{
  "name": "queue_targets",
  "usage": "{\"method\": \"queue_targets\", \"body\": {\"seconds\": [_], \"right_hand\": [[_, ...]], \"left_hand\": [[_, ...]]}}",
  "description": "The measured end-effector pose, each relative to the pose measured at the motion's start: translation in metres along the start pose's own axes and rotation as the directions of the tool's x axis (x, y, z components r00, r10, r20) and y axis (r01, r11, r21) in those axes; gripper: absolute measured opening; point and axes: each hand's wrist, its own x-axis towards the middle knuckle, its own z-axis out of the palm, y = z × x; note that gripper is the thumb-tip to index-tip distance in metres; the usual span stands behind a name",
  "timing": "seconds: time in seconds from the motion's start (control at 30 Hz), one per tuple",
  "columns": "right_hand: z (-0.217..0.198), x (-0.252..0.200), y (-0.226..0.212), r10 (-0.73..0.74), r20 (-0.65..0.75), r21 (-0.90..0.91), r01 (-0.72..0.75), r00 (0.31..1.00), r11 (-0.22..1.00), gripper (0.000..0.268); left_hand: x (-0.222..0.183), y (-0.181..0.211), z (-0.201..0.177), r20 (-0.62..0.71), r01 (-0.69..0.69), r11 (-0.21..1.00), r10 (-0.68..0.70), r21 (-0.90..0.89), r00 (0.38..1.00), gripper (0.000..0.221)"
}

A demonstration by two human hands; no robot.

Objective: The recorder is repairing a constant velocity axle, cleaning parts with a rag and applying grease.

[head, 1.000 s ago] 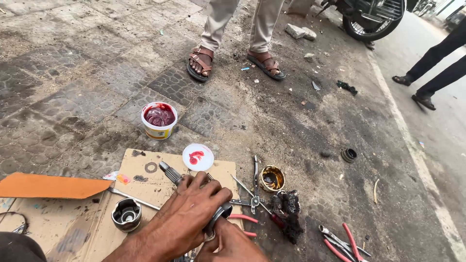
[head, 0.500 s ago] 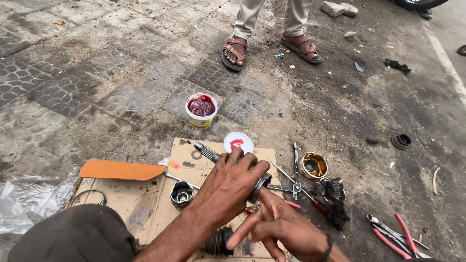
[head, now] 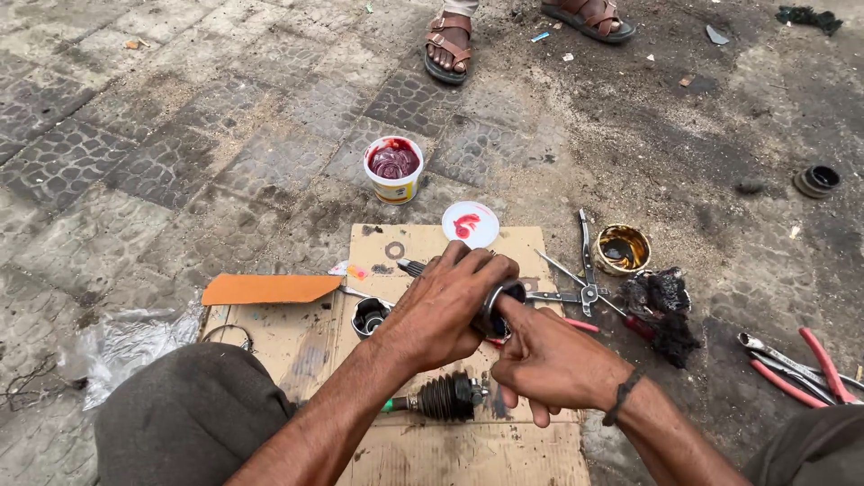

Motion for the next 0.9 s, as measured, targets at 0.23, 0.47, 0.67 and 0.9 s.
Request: {"method": "queue_targets", "body": {"seconds": [0.23, 0.47, 0.67, 0.9], "right_hand": [[-0.01, -0.013, 0.015, -0.047, -0.068, 0.104, 0.054, 0.997, 0.993, 0.09], [-0.063, -0.006, 0.082, -0.35, -0.039, 0.743, 0.261, 0.936, 0.616, 0.052], [-0.079, -0.027, 0.029, -0.033, -0.489, 0.376, 0.244, 0.872, 0.894, 0.039], [-0.08, -0.04, 0.039, -0.184, -0.687, 0.394, 0.574, 0.703, 0.718, 0.044]], "left_hand": [[0.007, -0.016, -0.008, -0.063, 0.012, 0.994, -0.005, 0.112, 0.998, 0.071], [0.02, -0.019, -0.027, -0.396, 0.309, 0.942, -0.335, -0.13, 0.855, 0.063], [0.021, 0.002, -0.028, -0.404, 0.017, 0.977, -0.104, -0.213, 0.909, 0.064], [0.021, 0.009, -0.023, -0.319, -0.049, 0.952, -0.053, -0.303, 0.946, 0.062]]}}
